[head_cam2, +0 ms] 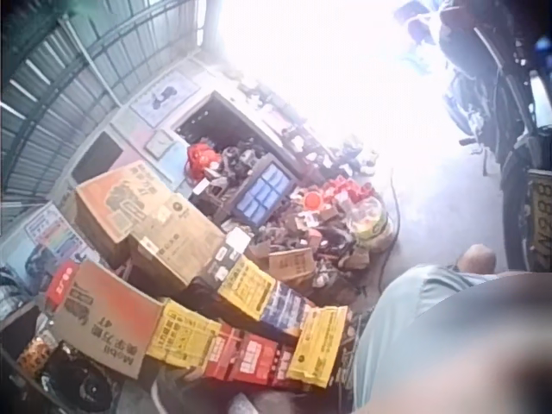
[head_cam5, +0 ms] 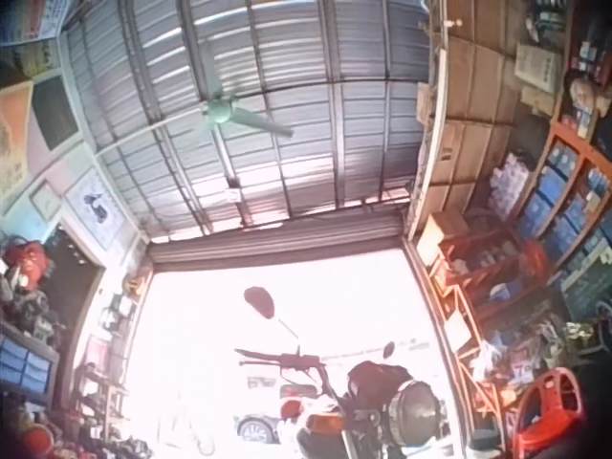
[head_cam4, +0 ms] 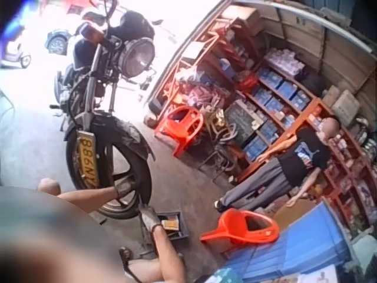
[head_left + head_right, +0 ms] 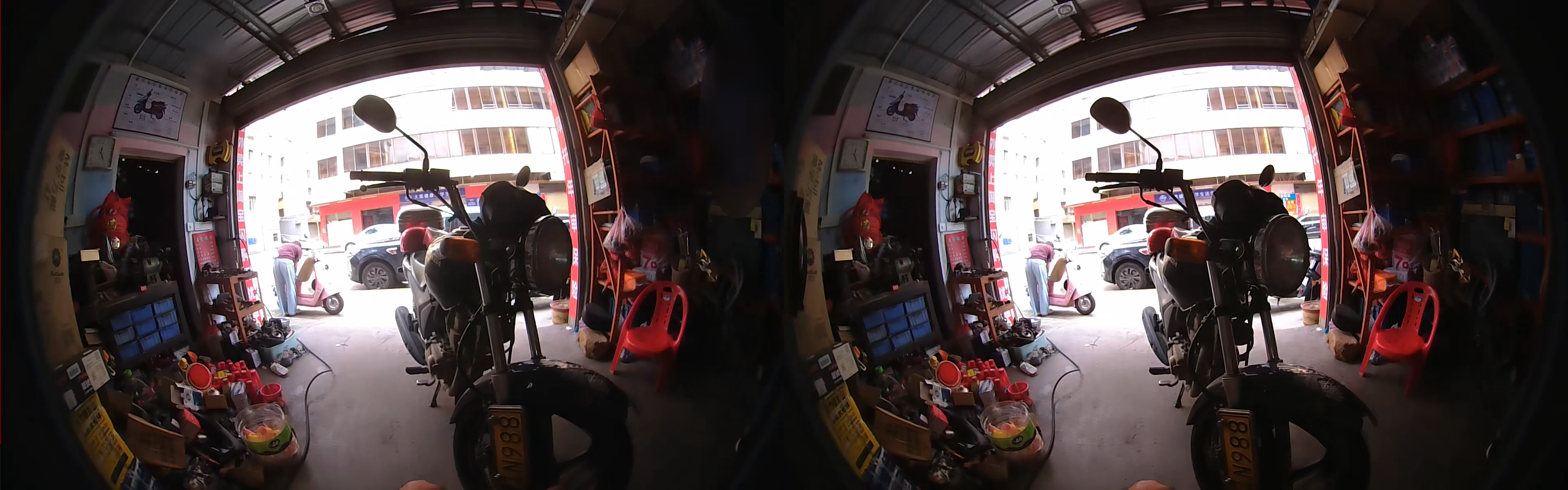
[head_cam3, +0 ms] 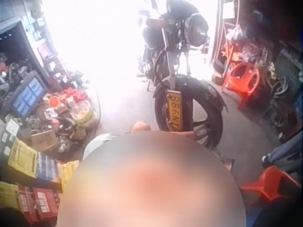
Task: Repairing a motorcycle tire by seating the bead and inflating it.
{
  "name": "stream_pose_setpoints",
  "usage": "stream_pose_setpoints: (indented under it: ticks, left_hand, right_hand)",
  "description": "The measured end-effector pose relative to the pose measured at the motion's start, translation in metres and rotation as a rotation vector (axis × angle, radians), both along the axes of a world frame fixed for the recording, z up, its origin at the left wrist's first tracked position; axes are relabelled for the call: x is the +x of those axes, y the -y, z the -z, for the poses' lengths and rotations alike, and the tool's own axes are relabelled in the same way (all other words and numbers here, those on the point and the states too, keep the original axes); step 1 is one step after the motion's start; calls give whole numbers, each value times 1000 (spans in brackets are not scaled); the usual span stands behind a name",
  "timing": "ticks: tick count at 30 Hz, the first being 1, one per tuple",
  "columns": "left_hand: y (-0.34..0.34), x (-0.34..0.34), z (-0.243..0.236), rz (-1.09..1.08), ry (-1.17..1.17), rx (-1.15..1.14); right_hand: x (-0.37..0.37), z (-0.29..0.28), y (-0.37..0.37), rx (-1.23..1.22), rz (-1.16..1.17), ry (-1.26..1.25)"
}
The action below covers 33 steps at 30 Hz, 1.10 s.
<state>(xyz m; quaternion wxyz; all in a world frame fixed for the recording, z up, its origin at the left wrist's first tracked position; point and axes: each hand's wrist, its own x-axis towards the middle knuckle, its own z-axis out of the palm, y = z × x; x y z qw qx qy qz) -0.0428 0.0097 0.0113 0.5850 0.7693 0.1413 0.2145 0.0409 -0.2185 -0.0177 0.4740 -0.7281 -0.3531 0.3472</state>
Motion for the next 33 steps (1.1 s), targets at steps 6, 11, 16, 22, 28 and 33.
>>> stream_pose_setpoints:
  ticks: [6, 11, 16, 22, 28, 33]
  left_hand:
    - [7, -1, -10, 0, -5, 11]
    - [22, 1, 19, 41, 0, 5]
    - [13, 8, 74, 71, 11, 628]
    - [16, 11, 50, 15, 278, 368]
    - [22, 5, -4, -91, 323, -9]
    - [15, 8, -7, -21, 239, -238]
  right_hand:
    - [1, 13, -1, 120, 23, -199]
    - [-12, -68, 15, -63, -142, 323]
    - [-35, -143, 14, -554, -459, 1212]
    - [-17, -188, -15, -665, -606, 1010]
    - [-19, -186, -9, -484, -601, 1752]
    - [-8, -191, -19, -357, -642, 1675]
